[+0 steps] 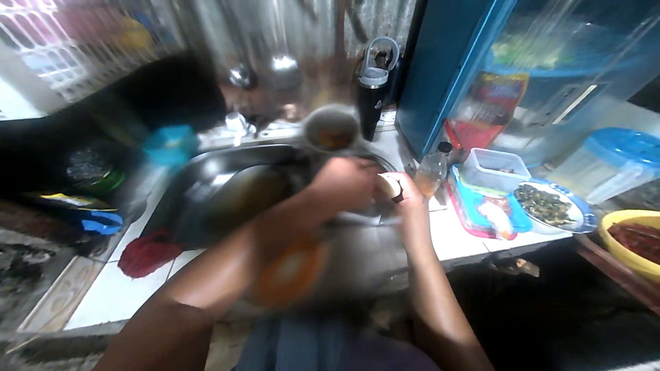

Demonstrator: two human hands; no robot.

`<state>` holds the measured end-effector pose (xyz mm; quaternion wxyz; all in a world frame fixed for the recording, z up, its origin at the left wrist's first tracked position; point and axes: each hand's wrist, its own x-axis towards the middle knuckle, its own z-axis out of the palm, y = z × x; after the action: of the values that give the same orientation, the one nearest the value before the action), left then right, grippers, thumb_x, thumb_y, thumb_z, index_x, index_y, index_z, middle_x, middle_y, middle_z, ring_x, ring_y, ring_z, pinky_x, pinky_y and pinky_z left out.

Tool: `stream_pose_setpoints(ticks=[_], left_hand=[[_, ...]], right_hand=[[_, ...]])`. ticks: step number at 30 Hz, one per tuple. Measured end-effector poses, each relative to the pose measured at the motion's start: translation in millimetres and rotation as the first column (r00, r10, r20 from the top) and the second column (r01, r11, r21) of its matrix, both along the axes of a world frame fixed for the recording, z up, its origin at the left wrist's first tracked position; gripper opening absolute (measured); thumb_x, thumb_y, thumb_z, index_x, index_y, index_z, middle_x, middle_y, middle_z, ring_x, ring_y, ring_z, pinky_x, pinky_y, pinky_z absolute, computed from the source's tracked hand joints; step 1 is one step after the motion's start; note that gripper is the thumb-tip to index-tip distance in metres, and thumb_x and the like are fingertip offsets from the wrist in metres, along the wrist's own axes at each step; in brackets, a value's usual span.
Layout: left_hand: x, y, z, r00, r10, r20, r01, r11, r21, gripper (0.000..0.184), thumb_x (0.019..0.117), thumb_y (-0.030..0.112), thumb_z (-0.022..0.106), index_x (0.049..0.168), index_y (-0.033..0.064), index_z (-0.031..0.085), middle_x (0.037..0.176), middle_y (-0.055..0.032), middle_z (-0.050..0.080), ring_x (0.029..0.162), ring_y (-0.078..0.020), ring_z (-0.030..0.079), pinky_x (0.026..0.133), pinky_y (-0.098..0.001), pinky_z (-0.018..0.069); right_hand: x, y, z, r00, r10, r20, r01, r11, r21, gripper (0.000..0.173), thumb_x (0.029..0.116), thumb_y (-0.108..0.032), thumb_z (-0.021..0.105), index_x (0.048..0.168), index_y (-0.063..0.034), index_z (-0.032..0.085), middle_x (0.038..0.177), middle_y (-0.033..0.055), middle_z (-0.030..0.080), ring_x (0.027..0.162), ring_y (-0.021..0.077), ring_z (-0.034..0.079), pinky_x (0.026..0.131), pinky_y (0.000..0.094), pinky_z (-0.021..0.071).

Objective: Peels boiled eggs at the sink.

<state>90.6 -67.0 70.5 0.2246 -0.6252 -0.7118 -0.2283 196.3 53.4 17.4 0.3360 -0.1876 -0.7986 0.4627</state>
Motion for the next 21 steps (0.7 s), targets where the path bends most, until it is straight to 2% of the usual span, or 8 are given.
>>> stream_pose_setpoints(ticks=[4, 7, 8, 10, 12, 14, 19, 21], left_hand=[[-4, 2, 4, 0.993, 0.07, 0.092, -0.068, 0.997, -0.03, 0.011, 0.0908, 0.006, 0.067, 0.091, 0.0, 0.076, 0.084, -0.016, 0.073, 0.077, -0.0324, 0.073, 0.067, -0.0507, 0.0585], [-7, 3, 8, 0.947, 0.15, 0.284, -0.099, 0.977, -0.188, 0.018, 0.0977, 0.01, 0.062, 0.104, 0.0002, 0.076, 0.099, -0.0181, 0.074, 0.092, -0.0348, 0.072, 0.083, -0.0555, 0.0559], [-9, 4, 7, 0.932, 0.145, 0.333, -0.086, 0.979, -0.186, 0.02, 0.098, 0.009, 0.062, 0.11, -0.0002, 0.075, 0.104, -0.0186, 0.074, 0.096, -0.0344, 0.072, 0.088, -0.0546, 0.0554], [-11, 4, 1, 0.918, 0.043, 0.394, -0.018, 0.997, -0.069, 0.023, 0.0971, 0.007, 0.064, 0.117, -0.0006, 0.074, 0.107, -0.0177, 0.074, 0.097, -0.0297, 0.072, 0.09, -0.0479, 0.0563], [-10, 5, -3, 0.91, -0.097, 0.402, 0.085, 0.995, 0.048, 0.023, 0.0954, 0.006, 0.065, 0.115, -0.0019, 0.074, 0.106, -0.0164, 0.074, 0.096, -0.0251, 0.072, 0.09, -0.0417, 0.0569], [-9, 6, -5, 0.913, -0.176, 0.367, 0.156, 0.984, 0.084, 0.022, 0.0936, 0.005, 0.067, 0.112, -0.003, 0.075, 0.105, -0.0169, 0.074, 0.095, -0.0255, 0.072, 0.09, -0.0407, 0.0571], [-11, 7, -9, 0.938, -0.21, 0.277, 0.186, 0.976, 0.11, 0.016, 0.0909, -0.002, 0.065, 0.099, -0.0026, 0.079, 0.095, -0.0155, 0.075, 0.086, -0.0234, 0.072, 0.082, -0.0357, 0.0576], [-7, 5, -7, 0.951, -0.187, 0.246, 0.171, 0.982, 0.086, 0.015, 0.0917, -0.003, 0.063, 0.098, -0.0039, 0.078, 0.095, -0.0168, 0.075, 0.087, -0.0264, 0.072, 0.083, -0.0386, 0.0577]], right_hand=[[0, 3, -7, 0.996, 0.054, -0.068, -0.062, 0.991, -0.119, 0.034, 0.0889, -0.011, 0.071, 0.121, -0.0013, 0.064, 0.092, 0.0068, 0.071, 0.067, 0.006, 0.068, 0.063, 0.0243, 0.0592], [-1, 5, -8, 0.974, 0.136, -0.183, -0.194, 0.919, -0.344, 0.036, 0.0894, -0.004, 0.07, 0.124, -0.0001, 0.06, 0.094, 0.0069, 0.071, 0.069, 0.0096, 0.068, 0.063, 0.0251, 0.0599], [-1, 5, -7, 0.967, 0.141, -0.214, -0.219, 0.889, -0.403, 0.036, 0.09, -0.002, 0.07, 0.124, 0.0011, 0.06, 0.092, 0.0079, 0.071, 0.068, 0.0111, 0.068, 0.062, 0.0257, 0.06], [-1, 6, -7, 0.958, 0.139, -0.252, -0.244, 0.855, -0.457, 0.036, 0.091, 0.0, 0.07, 0.125, 0.003, 0.059, 0.092, 0.0086, 0.071, 0.068, 0.0124, 0.069, 0.062, 0.0262, 0.0609], [-1, 7, -9, 0.952, 0.154, -0.264, -0.265, 0.846, -0.463, 0.037, 0.0927, 0.0, 0.066, 0.128, 0.0053, 0.056, 0.094, 0.0086, 0.071, 0.071, 0.0124, 0.071, 0.066, 0.027, 0.0621], [-1, 7, -9, 0.954, 0.17, -0.248, -0.271, 0.845, -0.461, 0.036, 0.093, 0.002, 0.061, 0.129, 0.0046, 0.055, 0.095, 0.0077, 0.072, 0.073, 0.0117, 0.071, 0.068, 0.027, 0.062], [-2, 6, -9, 0.953, 0.216, -0.21, -0.29, 0.851, -0.439, 0.038, 0.092, 0.003, 0.056, 0.13, 0.0043, 0.055, 0.096, 0.0063, 0.072, 0.073, 0.0103, 0.07, 0.068, 0.0266, 0.0612], [-2, 6, -10, 0.949, 0.232, -0.213, -0.304, 0.851, -0.428, 0.036, 0.092, 0.004, 0.055, 0.128, 0.0046, 0.056, 0.096, 0.0064, 0.072, 0.073, 0.0105, 0.07, 0.067, 0.0266, 0.0614]])
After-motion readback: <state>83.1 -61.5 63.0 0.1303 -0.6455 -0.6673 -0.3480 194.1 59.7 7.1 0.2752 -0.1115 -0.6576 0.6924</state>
